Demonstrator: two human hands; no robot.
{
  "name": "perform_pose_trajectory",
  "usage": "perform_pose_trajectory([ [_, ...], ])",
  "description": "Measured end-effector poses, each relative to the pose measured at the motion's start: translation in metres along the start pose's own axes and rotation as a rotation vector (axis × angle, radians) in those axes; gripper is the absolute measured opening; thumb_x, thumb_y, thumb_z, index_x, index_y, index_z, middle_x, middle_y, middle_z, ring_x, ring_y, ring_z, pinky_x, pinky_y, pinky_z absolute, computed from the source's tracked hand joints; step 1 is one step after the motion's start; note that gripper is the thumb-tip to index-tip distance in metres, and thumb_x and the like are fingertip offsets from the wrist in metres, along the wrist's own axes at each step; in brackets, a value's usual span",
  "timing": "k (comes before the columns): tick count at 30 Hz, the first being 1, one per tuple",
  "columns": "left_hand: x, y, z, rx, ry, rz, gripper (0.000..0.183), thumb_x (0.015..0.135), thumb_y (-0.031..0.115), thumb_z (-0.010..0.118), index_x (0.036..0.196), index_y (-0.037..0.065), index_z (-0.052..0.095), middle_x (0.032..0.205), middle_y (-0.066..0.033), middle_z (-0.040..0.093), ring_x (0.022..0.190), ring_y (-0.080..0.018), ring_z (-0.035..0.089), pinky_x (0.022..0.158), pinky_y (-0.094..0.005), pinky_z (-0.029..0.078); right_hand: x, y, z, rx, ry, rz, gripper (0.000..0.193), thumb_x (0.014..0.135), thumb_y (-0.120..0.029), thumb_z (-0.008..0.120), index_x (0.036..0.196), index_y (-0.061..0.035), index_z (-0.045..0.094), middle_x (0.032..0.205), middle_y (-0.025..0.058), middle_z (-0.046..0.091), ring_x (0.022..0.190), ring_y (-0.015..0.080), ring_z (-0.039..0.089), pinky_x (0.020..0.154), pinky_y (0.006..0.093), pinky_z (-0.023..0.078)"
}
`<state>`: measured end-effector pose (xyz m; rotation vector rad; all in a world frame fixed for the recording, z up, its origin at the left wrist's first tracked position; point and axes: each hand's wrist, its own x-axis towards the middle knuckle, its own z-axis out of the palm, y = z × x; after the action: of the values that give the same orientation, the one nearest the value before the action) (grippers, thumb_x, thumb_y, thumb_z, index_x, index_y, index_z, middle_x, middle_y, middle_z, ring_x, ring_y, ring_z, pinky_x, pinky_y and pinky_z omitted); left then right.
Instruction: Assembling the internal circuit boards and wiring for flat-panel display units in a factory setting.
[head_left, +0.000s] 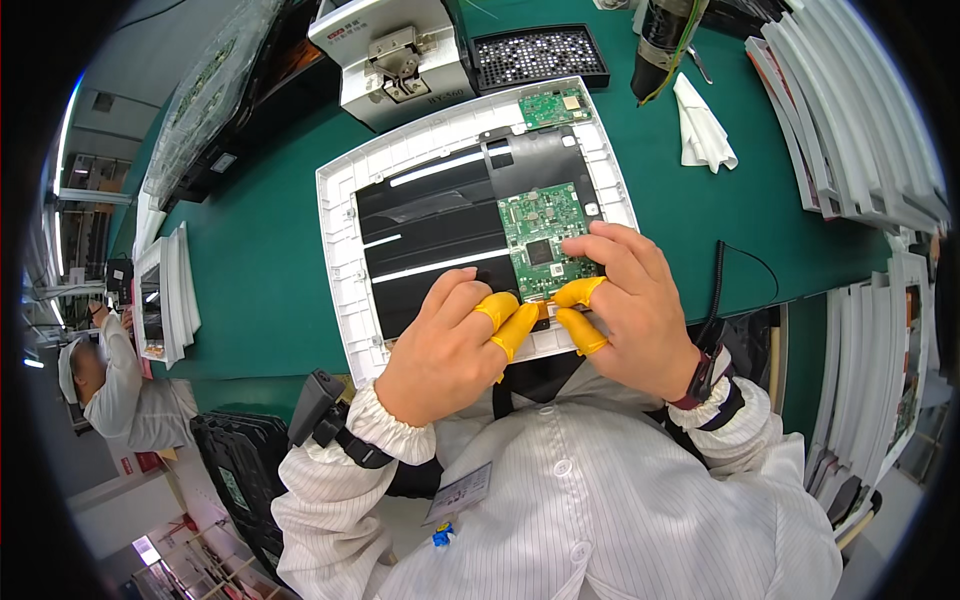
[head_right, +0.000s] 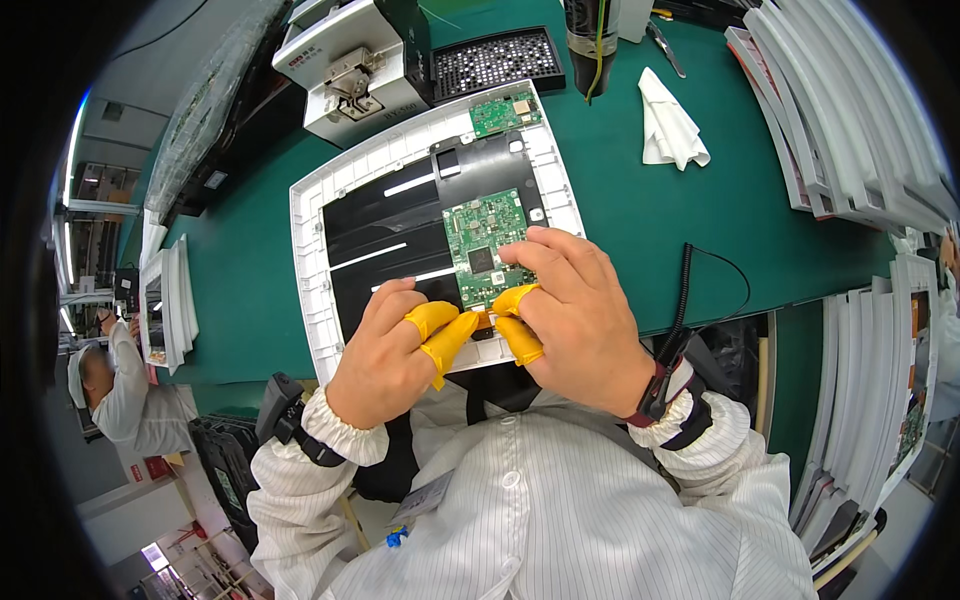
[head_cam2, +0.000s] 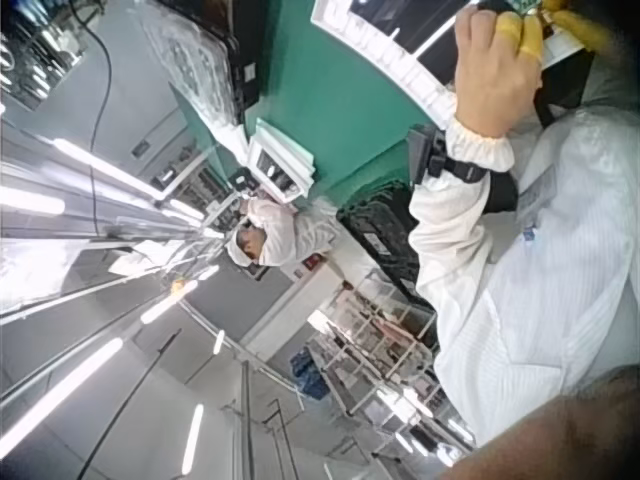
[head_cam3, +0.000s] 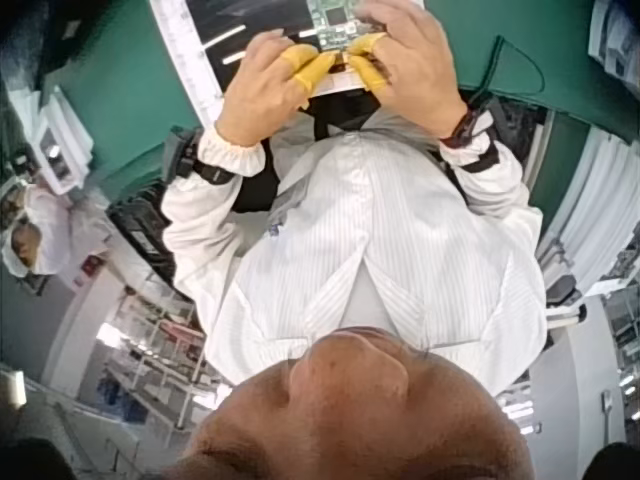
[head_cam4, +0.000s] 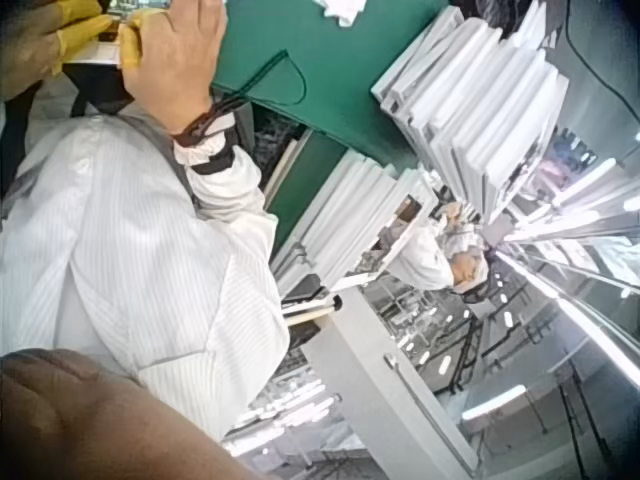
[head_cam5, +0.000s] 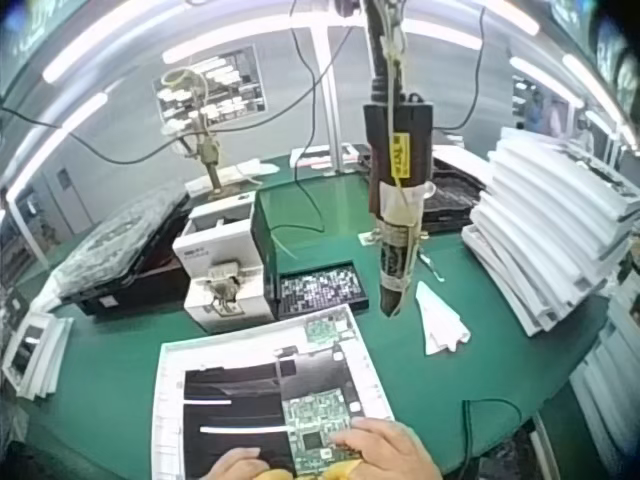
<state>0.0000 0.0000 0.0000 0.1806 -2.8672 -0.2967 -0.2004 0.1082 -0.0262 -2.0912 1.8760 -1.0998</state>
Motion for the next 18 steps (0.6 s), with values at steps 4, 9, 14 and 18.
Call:
perform_pose_trajectory([
  [4, -0.0008, 0.0000, 0.0031, 0.017, 0.035, -0.004, 0.018, 0.064, 0.008, 0.071, 0.080, -0.001, 0.071, 0.096, -0.0134, 0.064, 0.095, -0.0269, 0.057, 0.099, -0.0488, 0.044, -0.0006, -0.0004, 0.0005, 0.006, 0.001, 0.000, 0.017, 0.068, -0.008, 0.074, 0.075, -0.0023, 0.060, 0.119, 0.0099, 0.059, 0.121, 0.0315, 0.049, 0.098, 0.0440, 0.040],
  [9, 0.0003, 0.0012, 0.0024, 0.028, 0.049, -0.002, 0.016, 0.062, 0.009, 0.069, 0.075, -0.001, 0.071, 0.096, -0.0125, 0.064, 0.097, -0.0263, 0.057, 0.101, -0.0474, 0.044, -0.0012, 0.0012, 0.0005, 0.014, 0.012, -0.010, 0.016, 0.069, -0.008, 0.074, 0.074, -0.0020, 0.059, 0.118, 0.0097, 0.059, 0.121, 0.0314, 0.049, 0.098, 0.0436, 0.040],
  [14, -0.0004, -0.0008, 0.0009, 0.015, 0.005, -0.006, 0.026, 0.066, 0.007, 0.072, 0.091, 0.000, 0.072, 0.100, -0.0104, 0.063, 0.096, -0.0263, 0.055, 0.097, -0.0499, 0.046, -0.0014, 0.0021, 0.0017, 0.015, 0.020, -0.014, 0.016, 0.069, -0.008, 0.073, 0.074, -0.0016, 0.059, 0.119, 0.0092, 0.058, 0.121, 0.0309, 0.049, 0.098, 0.0437, 0.040],
  [18, -0.0007, -0.0018, 0.0021, 0.010, 0.007, 0.002, 0.026, 0.065, 0.006, 0.072, 0.091, 0.001, 0.072, 0.100, -0.0100, 0.063, 0.096, -0.0262, 0.055, 0.098, -0.0500, 0.046, -0.0025, 0.0025, 0.0023, 0.008, 0.028, -0.008, 0.015, 0.069, -0.008, 0.072, 0.074, -0.0016, 0.059, 0.119, 0.0092, 0.058, 0.121, 0.0311, 0.049, 0.098, 0.0440, 0.040],
])
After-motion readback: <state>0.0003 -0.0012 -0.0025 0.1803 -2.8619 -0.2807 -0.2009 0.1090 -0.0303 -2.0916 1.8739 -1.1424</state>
